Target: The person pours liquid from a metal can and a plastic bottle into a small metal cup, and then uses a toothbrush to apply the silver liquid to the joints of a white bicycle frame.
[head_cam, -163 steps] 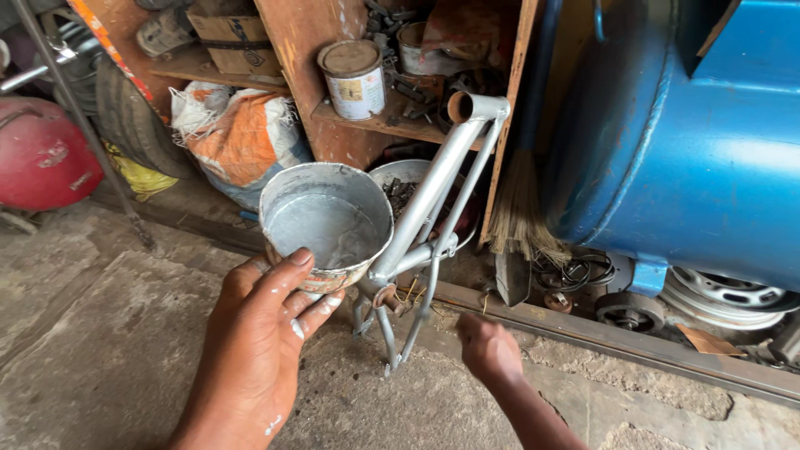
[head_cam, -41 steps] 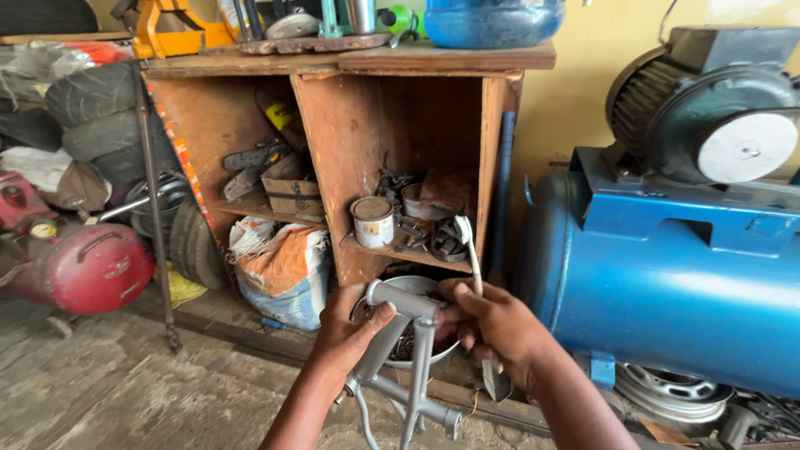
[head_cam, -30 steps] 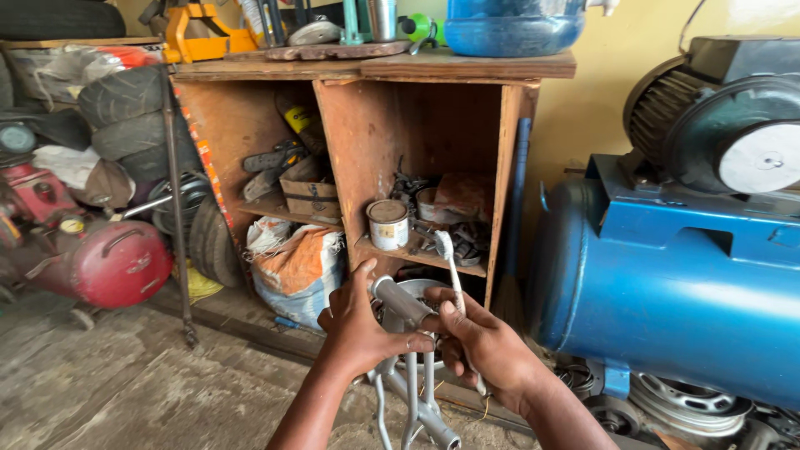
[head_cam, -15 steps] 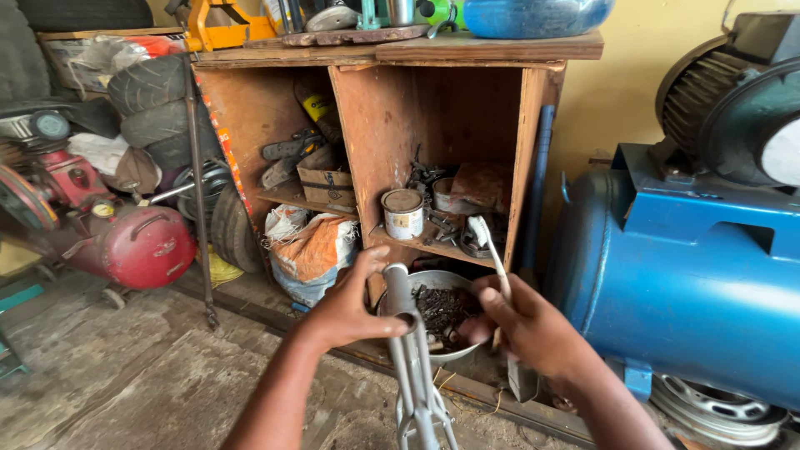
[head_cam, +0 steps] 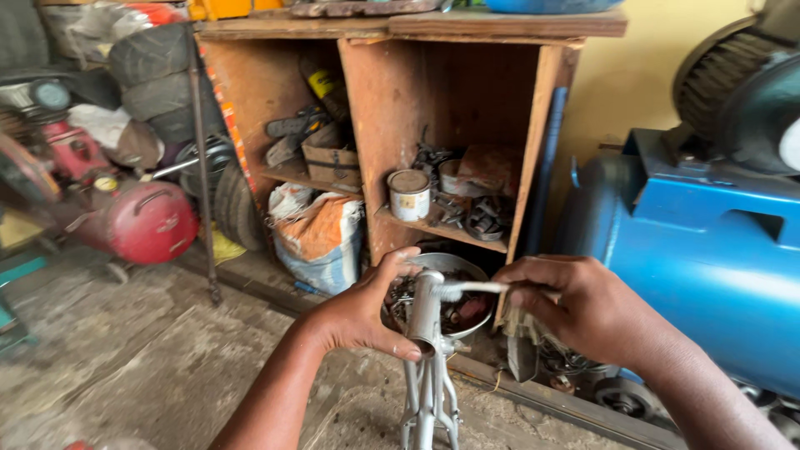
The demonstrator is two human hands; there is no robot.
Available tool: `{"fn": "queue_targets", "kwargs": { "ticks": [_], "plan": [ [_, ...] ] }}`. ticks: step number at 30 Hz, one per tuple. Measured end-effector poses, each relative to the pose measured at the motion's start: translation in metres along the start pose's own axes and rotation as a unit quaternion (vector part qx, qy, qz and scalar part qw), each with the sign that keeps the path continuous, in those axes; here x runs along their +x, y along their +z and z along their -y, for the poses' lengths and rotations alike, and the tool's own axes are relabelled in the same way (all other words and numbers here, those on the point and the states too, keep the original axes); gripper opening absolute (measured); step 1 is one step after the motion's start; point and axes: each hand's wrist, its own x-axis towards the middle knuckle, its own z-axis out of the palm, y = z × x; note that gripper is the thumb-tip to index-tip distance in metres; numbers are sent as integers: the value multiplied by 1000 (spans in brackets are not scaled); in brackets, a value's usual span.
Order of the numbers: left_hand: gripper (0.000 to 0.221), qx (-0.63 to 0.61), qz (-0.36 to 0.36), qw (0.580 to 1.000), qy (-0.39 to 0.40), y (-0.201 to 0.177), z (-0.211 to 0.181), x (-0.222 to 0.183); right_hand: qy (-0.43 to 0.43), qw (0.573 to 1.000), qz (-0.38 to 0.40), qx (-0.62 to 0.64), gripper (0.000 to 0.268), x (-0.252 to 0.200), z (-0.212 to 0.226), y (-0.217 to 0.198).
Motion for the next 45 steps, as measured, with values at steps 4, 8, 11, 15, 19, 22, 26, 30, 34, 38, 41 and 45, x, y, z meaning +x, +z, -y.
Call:
{"fn": "queue_targets", "kwargs": {
  "ticks": [4, 8, 11, 15, 19, 22, 26, 30, 34, 38, 41, 45],
  "plan": [
    [147, -22, -6, 1000, -21, 6, -4, 1, 17, 997, 31, -63, 24, -8, 39, -7],
    [157, 5, -12, 995, -101, 6, -5, 1, -40, 990, 61, -120, 24, 0, 55, -4],
    [158, -7, -9, 996, -86, 2, -3, -5, -55, 987, 80, -124, 23, 8, 56, 3],
    [161, 49, -1, 994, -99, 2, -2, -13, -39, 986, 88, -139, 22, 27, 47, 10],
    [162, 48, 4, 994, -97, 4, 2, -13, 138, 959, 11, -246, 22, 48, 40, 17],
    [163, 25, 2, 995, -92, 7, 6, -12, 96, 978, -1, -186, 19, 43, 31, 23],
    [163, -15, -2, 998, -61, 6, 11, -15, -163, 984, 39, -53, 16, 23, 30, 30],
    [162, 10, -3, 996, -87, 6, 5, -13, 135, 975, 105, -139, 20, 32, 35, 33],
    [157, 15, 6, 995, -94, -3, 2, -16, 12, 996, -76, -34, 16, 32, 6, 51],
    [149, -20, 8, 998, -51, -17, 9, -27, -26, 988, -65, 141, 21, -4, -6, 95],
    [144, -68, 18, 998, 7, -20, 14, -33, 49, 980, -83, 172, 21, -5, -8, 114],
    [145, -75, 20, 997, -18, -24, 14, -33, 208, 954, -108, 188, 21, 2, -18, 112]
  ]
}}
